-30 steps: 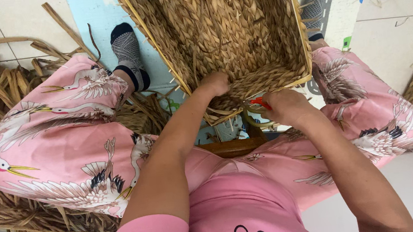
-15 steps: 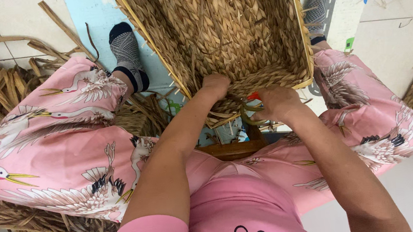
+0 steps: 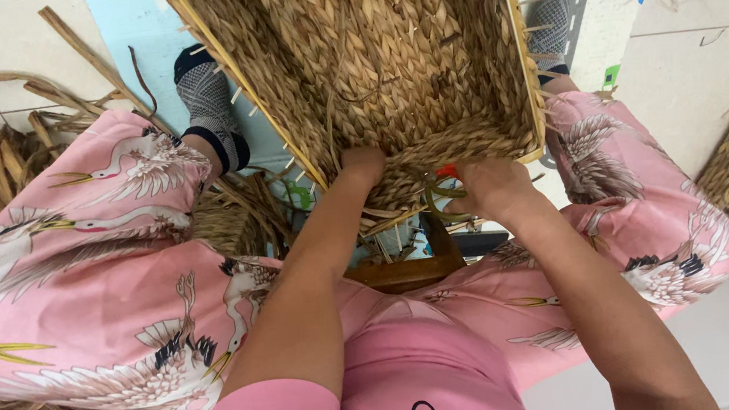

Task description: The person weaves a basket by hand and using shears to trim fibers. The person inserts dried grass fibers into the existing weave of the basket and cuts off the excess with shears, working around the interior and base of the container.

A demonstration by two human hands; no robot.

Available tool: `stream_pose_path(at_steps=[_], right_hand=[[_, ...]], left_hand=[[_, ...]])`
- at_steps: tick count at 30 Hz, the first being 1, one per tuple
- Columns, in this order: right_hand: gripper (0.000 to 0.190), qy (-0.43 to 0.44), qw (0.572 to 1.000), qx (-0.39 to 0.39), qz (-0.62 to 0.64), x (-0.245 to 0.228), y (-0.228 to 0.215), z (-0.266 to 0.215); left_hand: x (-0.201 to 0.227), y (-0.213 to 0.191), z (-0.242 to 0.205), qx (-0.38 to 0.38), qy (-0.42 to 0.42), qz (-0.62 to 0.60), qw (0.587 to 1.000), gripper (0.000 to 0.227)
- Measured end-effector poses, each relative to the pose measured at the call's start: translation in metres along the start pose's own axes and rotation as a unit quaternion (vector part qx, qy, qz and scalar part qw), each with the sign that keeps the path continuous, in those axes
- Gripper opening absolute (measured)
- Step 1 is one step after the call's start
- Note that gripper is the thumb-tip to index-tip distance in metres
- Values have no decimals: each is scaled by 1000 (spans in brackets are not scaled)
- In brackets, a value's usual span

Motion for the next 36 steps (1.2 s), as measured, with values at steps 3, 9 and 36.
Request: stream_pose_path(at_steps=[3, 9, 36], right_hand=[[68, -17, 999, 22, -15, 0, -1, 4], [74, -35, 999, 2, -39, -10, 0, 27], [66, -22, 997, -42, -65, -46, 2, 44]], left_hand=[[2, -1, 4, -24, -14, 5, 1000, 9], [-2, -11, -16, -1, 13, -3, 1000, 9], [-10, -18, -29, -29, 38, -29, 998, 14]])
Point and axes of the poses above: each hand's wrist, its own z-axis towards the middle knuckle, its own y-axis out of the palm, x = y × z, the point moved 2 cm from there along z, towards the middle knuckle, and after that the axes turned 14 degrees about -x, right-handed, at the moved point
